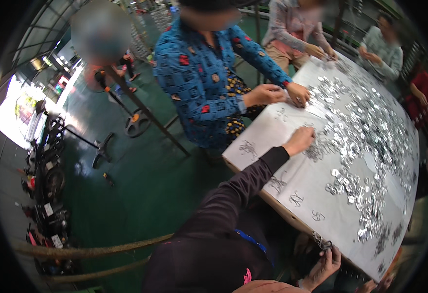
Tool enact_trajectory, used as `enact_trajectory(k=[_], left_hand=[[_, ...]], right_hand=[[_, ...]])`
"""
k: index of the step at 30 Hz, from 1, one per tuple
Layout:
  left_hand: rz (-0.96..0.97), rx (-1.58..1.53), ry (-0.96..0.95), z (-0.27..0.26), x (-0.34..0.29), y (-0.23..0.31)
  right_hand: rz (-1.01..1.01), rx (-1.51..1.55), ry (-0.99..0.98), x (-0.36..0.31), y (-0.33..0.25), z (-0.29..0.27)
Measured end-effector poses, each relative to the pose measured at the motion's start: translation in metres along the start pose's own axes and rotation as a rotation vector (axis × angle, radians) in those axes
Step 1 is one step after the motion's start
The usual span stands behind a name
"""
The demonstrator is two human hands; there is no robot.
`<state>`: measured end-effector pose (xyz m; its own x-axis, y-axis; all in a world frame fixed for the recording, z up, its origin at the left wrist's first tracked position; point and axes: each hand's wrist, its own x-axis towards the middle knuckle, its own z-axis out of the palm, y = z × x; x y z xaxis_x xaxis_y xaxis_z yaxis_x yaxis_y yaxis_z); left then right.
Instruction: The person repeatedly picks small metal clips and wire loops from a table, threads the loops through the clips, and accumulates a chain of linked clips. They periodically lift the assembled chain and hang it on a nearby rack. Other workers perform the same task at the same table.
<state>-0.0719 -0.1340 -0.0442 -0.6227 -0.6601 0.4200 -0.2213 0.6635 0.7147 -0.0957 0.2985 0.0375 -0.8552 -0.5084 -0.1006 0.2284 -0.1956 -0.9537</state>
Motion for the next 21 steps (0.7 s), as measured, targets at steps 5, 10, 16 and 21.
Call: enact_trajectory(k=[5,10,16,21], left_hand=[[0.086,-0.238,-0.056,-0.017,-0.018,0.068],[0.179,-0.834,-0.552,-0.01,-0.106,0.179],[0.352,-0.834,-0.501,-0.008,-0.165,0.221],[0.366,-0.816,-0.413,-0.008,-0.176,0.226]], right_hand=[[0.005,0.005,0.038,-0.01,-0.002,0.002],[0.007,-0.048,0.106,-0.018,-0.007,0.024],[-0.07,-0.116,0.138,-0.032,-0.016,0.042],[-0.097,-0.194,0.092,-0.037,-0.011,0.035]])
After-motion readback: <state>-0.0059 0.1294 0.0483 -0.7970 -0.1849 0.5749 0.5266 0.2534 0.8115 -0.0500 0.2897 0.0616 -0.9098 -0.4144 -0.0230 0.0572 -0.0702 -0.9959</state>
